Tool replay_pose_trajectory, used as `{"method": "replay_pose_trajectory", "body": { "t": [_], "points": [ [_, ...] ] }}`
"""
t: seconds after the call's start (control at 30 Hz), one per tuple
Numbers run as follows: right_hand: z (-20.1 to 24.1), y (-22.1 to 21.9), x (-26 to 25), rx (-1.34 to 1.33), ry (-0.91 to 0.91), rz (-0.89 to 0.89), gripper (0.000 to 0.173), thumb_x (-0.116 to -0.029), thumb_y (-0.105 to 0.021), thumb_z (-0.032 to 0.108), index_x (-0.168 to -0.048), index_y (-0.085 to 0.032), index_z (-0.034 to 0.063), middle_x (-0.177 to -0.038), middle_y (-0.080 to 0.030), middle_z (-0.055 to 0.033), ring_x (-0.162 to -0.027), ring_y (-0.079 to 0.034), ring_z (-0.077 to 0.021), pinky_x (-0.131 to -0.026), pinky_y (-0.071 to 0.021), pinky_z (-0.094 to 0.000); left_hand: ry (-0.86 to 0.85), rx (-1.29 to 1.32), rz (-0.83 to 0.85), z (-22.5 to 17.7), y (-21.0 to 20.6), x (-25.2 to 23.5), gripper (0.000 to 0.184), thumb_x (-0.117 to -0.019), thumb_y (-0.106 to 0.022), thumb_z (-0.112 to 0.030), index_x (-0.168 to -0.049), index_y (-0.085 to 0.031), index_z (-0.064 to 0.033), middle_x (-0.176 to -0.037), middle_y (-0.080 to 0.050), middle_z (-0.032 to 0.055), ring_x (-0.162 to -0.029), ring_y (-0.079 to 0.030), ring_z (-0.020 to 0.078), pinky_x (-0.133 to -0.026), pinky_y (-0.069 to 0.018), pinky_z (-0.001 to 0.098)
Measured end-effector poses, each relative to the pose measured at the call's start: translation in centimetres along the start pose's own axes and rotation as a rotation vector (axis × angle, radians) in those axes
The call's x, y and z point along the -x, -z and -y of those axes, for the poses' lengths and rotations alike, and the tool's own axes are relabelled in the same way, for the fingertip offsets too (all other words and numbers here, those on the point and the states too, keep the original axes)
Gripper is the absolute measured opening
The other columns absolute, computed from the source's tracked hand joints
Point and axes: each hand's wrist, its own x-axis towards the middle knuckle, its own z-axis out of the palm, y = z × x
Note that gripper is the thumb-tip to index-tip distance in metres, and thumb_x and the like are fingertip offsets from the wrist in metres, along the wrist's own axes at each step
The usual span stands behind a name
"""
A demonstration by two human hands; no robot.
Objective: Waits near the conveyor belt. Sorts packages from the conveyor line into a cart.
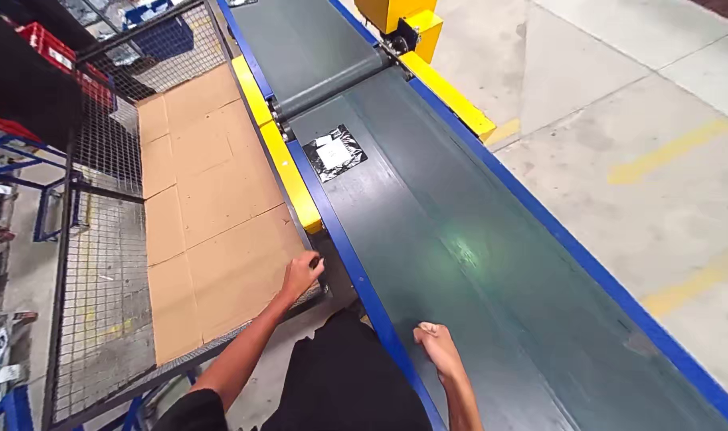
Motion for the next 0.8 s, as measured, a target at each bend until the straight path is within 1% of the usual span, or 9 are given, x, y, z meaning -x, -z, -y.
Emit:
{"method": "replay_pose_trajectory", "body": {
  "t": [0.07, 0.17, 0.2, 0.27, 0.37, 0.43, 0.57, 0.63, 0.8],
  "points": [
    [-1.0, -0.3, -0.6, -0.057, -0.032, 0.021, 0.034, -0.0843, -0.061, 0.004, -0.055, -0.047, 0.014, -0.046, -0.042, 0.0028, -0.038, -0.035, -0.0066, -0.038, -0.0285, -0.0244, 0.02, -0.01, -0.073, -1.4, 1.5, -3.9, 0.04, -0.1024, -0.06, -0.035, -0.121, -0.071, -0.0013, -0.108, -0.075, 0.0146, -0.099, -0.074, 0.0267, -0.091, -0.06, 0.048],
    [-3.3, 0.5, -1.8, 0.095, -0.105, -0.064, 0.036, -0.0841, -0.066, 0.007, -0.053, -0.048, 0.0134, -0.048, -0.044, 0.0007, -0.041, -0.037, -0.0113, -0.042, -0.0295, -0.0323, 0.105, 0.029, -0.124, -3.4, 3.4, -10.2, 0.055, -0.1033, -0.059, -0.04, -0.14, -0.058, 0.0, -0.124, -0.07, 0.0176, -0.111, -0.07, 0.0299, -0.099, -0.0562, 0.0499],
    [-3.6, 0.9, -1.5, 0.052, -0.109, -0.073, 0.035, -0.0852, -0.065, 0.006, -0.055, -0.049, 0.0133, -0.048, -0.044, 0.0011, -0.041, -0.037, -0.0102, -0.041, -0.0295, -0.0302, 0.116, 0.031, -0.123, -3.8, 3.9, -12.3, 0.058, -0.1032, -0.059, -0.041, -0.144, -0.054, 0.0001, -0.128, -0.068, 0.0179, -0.114, -0.068, 0.031, -0.102, -0.0544, 0.0504],
    [-4.0, 1.7, -0.5, -0.067, -0.093, -0.081, 0.035, -0.0864, -0.062, 0.003, -0.057, -0.047, 0.0136, -0.047, -0.043, 0.0025, -0.039, -0.036, -0.0068, -0.038, -0.0287, -0.0247, 0.143, 0.006, -0.104, -4.5, 4.7, -15.9, 0.058, -0.1023, -0.06, -0.039, -0.144, -0.053, 0.0002, -0.132, -0.065, 0.0202, -0.121, -0.064, 0.035, -0.106, -0.0505, 0.0533],
    [-6.5, 3.0, -0.3, 0.021, -0.123, -0.171, 0.039, -0.0835, -0.065, 0.004, -0.053, -0.043, 0.0144, -0.046, -0.042, 0.0017, -0.039, -0.035, -0.0094, -0.04, -0.0278, -0.0296, 0.158, -0.041, -0.066, -5.4, 4.1, -20.0, 0.058, -0.0989, -0.067, -0.037, -0.142, -0.056, 0.0012, -0.138, -0.061, 0.024, -0.13, -0.057, 0.041, -0.11, -0.0458, 0.0571],
    [-7.4, 4.1, -0.1, 0.024, -0.177, -0.201, 0.037, -0.0859, -0.065, 0.005, -0.055, -0.046, 0.0136, -0.047, -0.043, 0.0015, -0.039, -0.035, -0.0096, -0.04, -0.0288, -0.0293, 0.146, -0.047, -0.03, -6.3, 3.0, -22.0, 0.067, -0.0953, -0.072, -0.042, -0.142, -0.055, 0.0028, -0.142, -0.057, 0.0258, -0.133, -0.053, 0.044, -0.112, -0.0436, 0.0586],
    [-9.5, 6.4, 2.2, -0.127, -0.249, -0.289, 0.034, -0.0889, -0.062, 0.004, -0.059, -0.049, 0.0128, -0.046, -0.041, 0.0025, -0.037, -0.033, -0.0074, -0.038, -0.0267, -0.0255, 0.161, -0.12, 0.074, -8.9, -0.3, -23.4, 0.088, -0.0828, -0.082, -0.053, -0.144, -0.053, 0.0026, -0.144, -0.054, 0.0281, -0.133, -0.051, 0.0479, -0.107, -0.0444, 0.0642],
    [-10.8, 7.5, 3.6, -0.223, -0.268, -0.344, 0.033, -0.0895, -0.06, 0.003, -0.06, -0.049, 0.0134, -0.045, -0.04, 0.0039, -0.037, -0.032, -0.0061, -0.037, -0.0262, -0.0244, 0.205, -0.188, 0.128, -10.6, -2.1, -22.9, 0.096, -0.0747, -0.087, -0.058, -0.143, -0.055, 0.0013, -0.15, -0.046, 0.0299, -0.135, -0.045, 0.0516, -0.104, -0.0431, 0.0682],
    [-14.4, 9.8, 7.1, -0.449, -0.321, -0.502, 0.031, -0.0954, -0.056, 0.005, -0.066, -0.054, 0.0132, -0.043, -0.038, 0.0056, -0.035, -0.031, -0.0042, -0.035, -0.0262, -0.0219, 0.252, -0.236, 0.236, -14.1, -4.5, -20.1, 0.107, -0.0659, -0.092, -0.058, -0.144, -0.052, 0.0019, -0.15, -0.044, 0.0283, -0.137, -0.042, 0.0493, -0.103, -0.0433, 0.0665]
  ]
}}
